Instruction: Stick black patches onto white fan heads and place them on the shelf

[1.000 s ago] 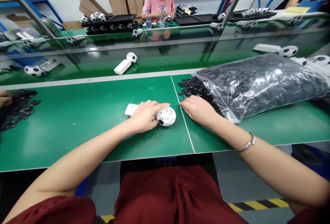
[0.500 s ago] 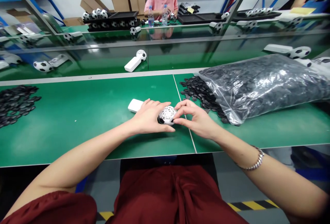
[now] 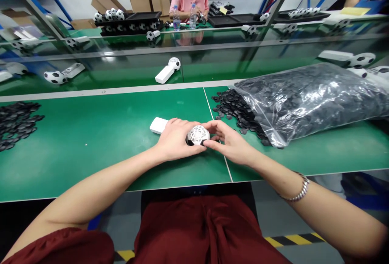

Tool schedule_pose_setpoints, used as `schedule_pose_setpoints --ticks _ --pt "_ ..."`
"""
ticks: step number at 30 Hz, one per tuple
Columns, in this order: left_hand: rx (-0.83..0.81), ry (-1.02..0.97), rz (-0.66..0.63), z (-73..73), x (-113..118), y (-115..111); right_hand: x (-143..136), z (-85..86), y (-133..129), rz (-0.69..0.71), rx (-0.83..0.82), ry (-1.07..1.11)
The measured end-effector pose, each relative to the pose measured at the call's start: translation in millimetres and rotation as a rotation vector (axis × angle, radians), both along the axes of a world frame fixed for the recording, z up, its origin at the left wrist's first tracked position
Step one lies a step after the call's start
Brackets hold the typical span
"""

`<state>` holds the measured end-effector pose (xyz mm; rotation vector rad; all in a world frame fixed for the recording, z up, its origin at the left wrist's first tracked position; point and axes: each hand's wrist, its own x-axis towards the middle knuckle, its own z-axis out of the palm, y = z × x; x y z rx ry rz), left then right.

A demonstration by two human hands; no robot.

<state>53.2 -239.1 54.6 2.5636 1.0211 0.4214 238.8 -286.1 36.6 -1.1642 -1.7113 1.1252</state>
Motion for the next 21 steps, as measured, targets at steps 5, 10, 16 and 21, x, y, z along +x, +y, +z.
schedule_pose_setpoints --ticks 5,10,16,21 --pt "0.022 -0.006 0.056 -1.4 4 -3 -6 -1.4 -4 -0.040 0.048 -0.030" --pt "-0.056 0.014 -0.015 0.6 1 3 8 -1.6 13 -0.038 0.049 -0.096" --pt "-0.028 0.035 -0.011 0.6 4 -5 49 -0.6 55 -0.193 0.494 -0.880" --pt "-0.069 0.077 -0.101 7.6 -2 1 51 0.5 61 0.034 0.621 -1.329"
